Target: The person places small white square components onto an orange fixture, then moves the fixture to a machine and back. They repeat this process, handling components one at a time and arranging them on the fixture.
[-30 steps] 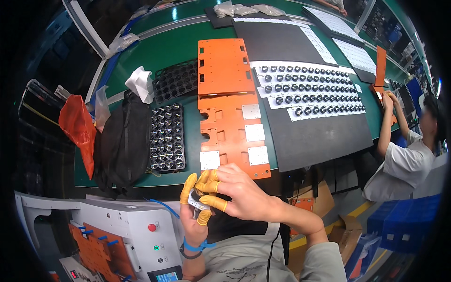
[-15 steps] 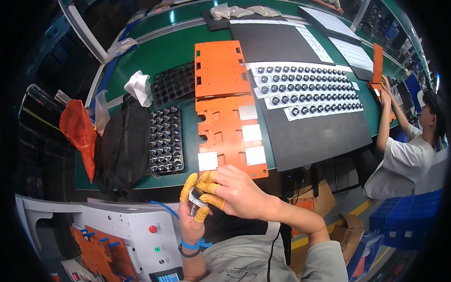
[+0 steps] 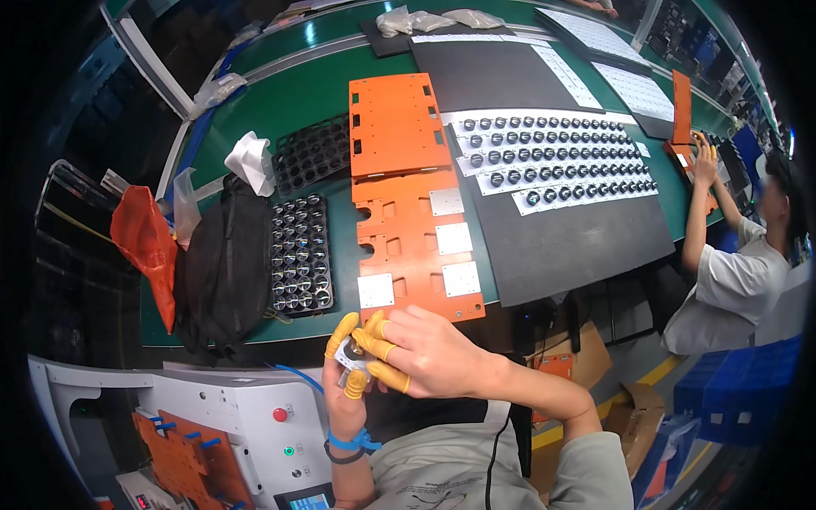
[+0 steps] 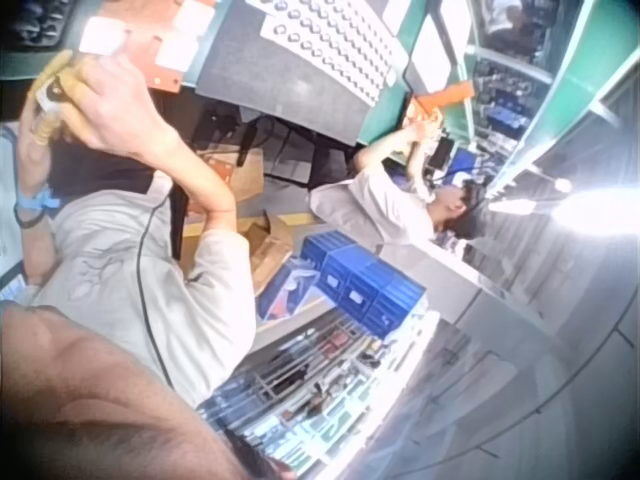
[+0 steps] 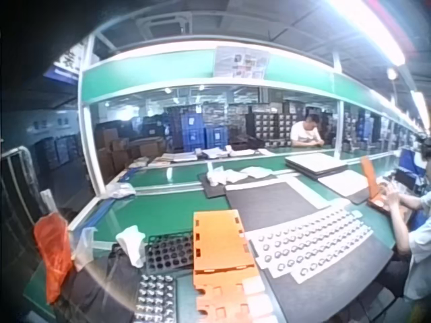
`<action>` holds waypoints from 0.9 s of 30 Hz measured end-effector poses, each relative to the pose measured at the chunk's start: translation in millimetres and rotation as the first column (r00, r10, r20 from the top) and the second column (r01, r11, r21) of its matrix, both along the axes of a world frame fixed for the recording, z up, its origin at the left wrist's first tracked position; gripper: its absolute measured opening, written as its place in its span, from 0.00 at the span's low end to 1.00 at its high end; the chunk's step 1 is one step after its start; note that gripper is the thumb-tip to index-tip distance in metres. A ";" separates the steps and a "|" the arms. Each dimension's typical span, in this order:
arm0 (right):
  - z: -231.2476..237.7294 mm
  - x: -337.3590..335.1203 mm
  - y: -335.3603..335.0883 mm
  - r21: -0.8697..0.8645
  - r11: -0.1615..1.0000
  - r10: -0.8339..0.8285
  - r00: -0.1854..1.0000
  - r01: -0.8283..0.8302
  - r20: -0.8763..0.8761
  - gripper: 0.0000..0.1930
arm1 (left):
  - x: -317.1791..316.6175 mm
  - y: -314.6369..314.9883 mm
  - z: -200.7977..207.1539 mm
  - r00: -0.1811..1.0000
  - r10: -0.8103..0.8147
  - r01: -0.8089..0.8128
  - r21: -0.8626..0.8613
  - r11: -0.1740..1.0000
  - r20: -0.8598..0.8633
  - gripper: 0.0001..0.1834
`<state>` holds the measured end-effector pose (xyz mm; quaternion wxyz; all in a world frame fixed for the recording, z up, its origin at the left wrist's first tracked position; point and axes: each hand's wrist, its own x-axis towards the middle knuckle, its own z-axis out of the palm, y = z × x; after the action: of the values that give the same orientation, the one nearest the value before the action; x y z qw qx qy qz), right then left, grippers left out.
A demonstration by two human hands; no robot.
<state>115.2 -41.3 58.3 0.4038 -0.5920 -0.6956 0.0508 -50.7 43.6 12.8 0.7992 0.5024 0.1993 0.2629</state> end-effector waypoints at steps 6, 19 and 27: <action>-15.9 0.7 7.7 0.146 0.984 -0.118 0.989 0.104 0.089 0.28 | 11.0 1.7 1.0 0.999 0.006 -0.008 -0.041 0.999 -0.043 0.45; -35.1 33.3 6.2 0.157 0.982 -0.103 0.994 0.106 -0.030 0.20 | 35.1 19.4 10.6 0.963 0.257 -0.129 0.701 0.702 -0.080 0.22; -46.0 41.7 3.9 0.024 0.990 -0.133 0.984 0.137 -0.114 0.21 | 48.4 30.2 21.5 0.940 0.317 -0.150 0.683 0.715 -0.126 0.11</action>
<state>156.9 -37.3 12.3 0.4542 -0.6276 -0.6307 0.0453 -2.3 73.8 34.3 0.4986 0.7512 0.2476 0.3547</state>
